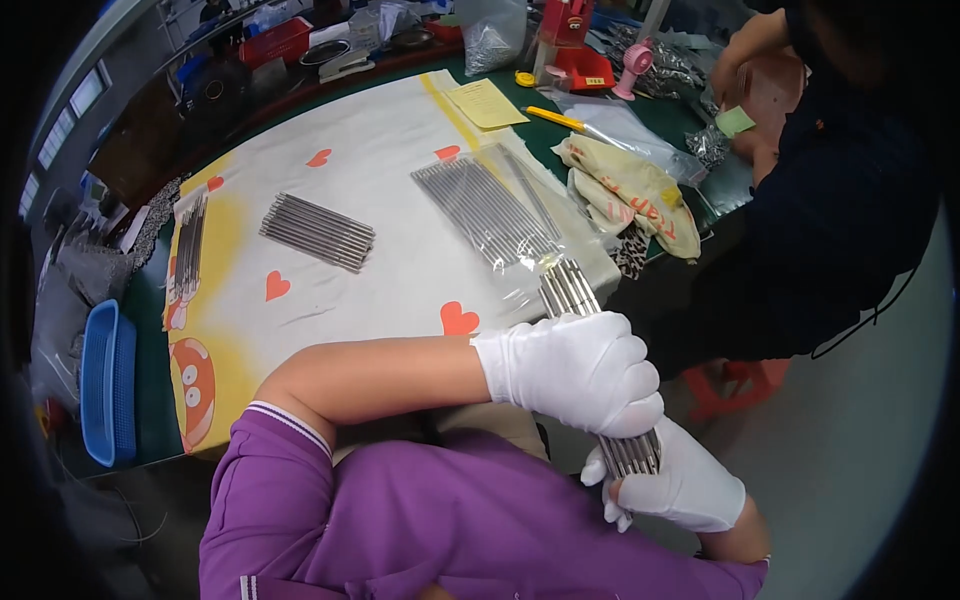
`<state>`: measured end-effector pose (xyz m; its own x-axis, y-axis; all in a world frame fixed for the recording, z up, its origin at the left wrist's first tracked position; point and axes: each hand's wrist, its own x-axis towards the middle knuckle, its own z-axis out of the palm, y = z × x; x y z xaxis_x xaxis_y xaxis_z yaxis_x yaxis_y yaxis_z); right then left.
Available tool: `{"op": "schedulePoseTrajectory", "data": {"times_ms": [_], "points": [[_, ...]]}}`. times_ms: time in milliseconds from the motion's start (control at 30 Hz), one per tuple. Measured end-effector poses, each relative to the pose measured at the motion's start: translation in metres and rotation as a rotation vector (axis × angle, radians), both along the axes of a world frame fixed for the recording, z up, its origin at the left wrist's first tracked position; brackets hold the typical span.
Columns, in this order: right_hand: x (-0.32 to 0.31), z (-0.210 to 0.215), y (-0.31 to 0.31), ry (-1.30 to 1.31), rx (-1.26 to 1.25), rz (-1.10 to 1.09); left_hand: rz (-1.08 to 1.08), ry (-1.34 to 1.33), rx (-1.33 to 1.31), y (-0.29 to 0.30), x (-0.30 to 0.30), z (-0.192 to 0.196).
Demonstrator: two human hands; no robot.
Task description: Inspecting and bundling thin metal rods into groups at an assembly station.
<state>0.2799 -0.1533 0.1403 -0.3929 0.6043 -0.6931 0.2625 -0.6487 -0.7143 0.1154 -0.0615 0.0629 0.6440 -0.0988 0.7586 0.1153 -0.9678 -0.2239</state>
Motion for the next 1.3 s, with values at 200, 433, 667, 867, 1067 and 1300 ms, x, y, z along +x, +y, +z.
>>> {"op": "schedulePoseTrajectory", "data": {"times_ms": [200,433,667,867,1067,1300], "points": [[-0.013,0.046,-0.002,0.267,0.068,0.229,0.09,-0.179,-0.113,-0.017,-0.045,0.049],[-0.029,-0.007,0.087,-0.094,0.939,0.004,0.673,-0.856,-0.781,-0.03,-0.18,0.027],[-0.029,-0.124,0.157,-0.823,1.822,0.247,0.763,-1.229,-0.948,-0.032,-0.279,-0.038],[-0.064,-0.136,0.177,-0.716,1.62,0.446,0.629,-1.176,-0.952,-0.034,-0.307,-0.023],[-0.101,-0.141,0.21,-0.896,1.441,0.527,0.633,-1.019,-1.025,-0.022,-0.301,-0.01],[-0.101,-0.143,0.21,-0.891,1.574,0.571,0.709,-1.027,-1.095,-0.018,-0.285,0.005]]}}
